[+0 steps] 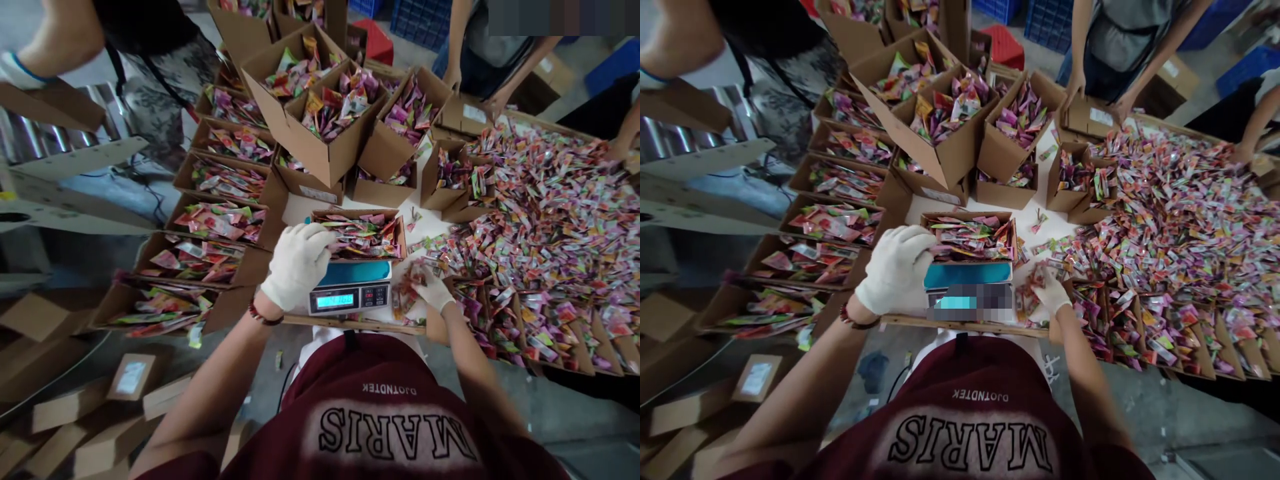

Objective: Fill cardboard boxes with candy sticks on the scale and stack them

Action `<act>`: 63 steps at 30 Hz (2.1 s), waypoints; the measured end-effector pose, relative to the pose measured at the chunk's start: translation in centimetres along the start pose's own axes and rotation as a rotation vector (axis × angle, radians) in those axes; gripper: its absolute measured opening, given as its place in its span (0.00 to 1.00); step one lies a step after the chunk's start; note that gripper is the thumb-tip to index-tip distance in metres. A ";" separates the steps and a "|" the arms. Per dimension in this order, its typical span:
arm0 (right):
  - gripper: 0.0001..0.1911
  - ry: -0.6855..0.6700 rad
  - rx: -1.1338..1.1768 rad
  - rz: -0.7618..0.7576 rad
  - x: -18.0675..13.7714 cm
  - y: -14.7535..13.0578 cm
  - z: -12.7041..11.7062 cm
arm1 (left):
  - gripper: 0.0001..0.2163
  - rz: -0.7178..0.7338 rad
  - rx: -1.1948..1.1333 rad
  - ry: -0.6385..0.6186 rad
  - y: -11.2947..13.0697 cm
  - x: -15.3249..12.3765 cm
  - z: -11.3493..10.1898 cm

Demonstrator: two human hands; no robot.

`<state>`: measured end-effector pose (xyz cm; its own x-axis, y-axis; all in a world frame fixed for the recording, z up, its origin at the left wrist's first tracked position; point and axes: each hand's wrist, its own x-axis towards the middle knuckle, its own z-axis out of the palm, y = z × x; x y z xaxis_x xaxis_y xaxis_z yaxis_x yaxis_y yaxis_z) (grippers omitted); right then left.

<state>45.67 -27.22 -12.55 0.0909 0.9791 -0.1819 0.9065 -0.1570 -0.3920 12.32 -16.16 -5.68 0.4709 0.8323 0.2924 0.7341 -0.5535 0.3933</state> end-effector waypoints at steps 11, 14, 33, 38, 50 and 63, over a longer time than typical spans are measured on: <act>0.28 0.081 0.217 -0.698 8.4 -14.5 -4.5 | 0.07 0.033 -0.437 0.271 6.0 4.2 -2.7; 0.21 -0.039 -0.055 -0.472 11.5 -16.3 -2.1 | 0.12 -0.197 -0.534 0.357 4.2 2.5 -2.5; 0.24 0.441 -0.119 -0.147 4.5 0.5 -12.4 | 0.16 -0.711 -0.625 0.288 -0.9 -6.2 0.6; 0.18 0.410 -0.043 -0.363 4.8 -3.9 -11.2 | 0.18 -0.648 -0.621 0.301 -1.5 -4.9 1.5; 0.17 -0.293 -0.438 -0.292 12.6 -16.4 -0.8 | 0.19 -0.574 -0.675 0.329 0.0 -3.9 1.4; 0.16 0.325 -0.070 -0.301 5.7 -5.7 -10.3 | 0.18 -0.563 -0.630 0.297 -0.8 -3.4 2.6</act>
<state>45.24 -19.45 -2.07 -0.0670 0.9714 0.2280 0.9369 0.1398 -0.3203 11.40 -18.44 -9.24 -0.0883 0.9920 0.0902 0.3719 -0.0511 0.9269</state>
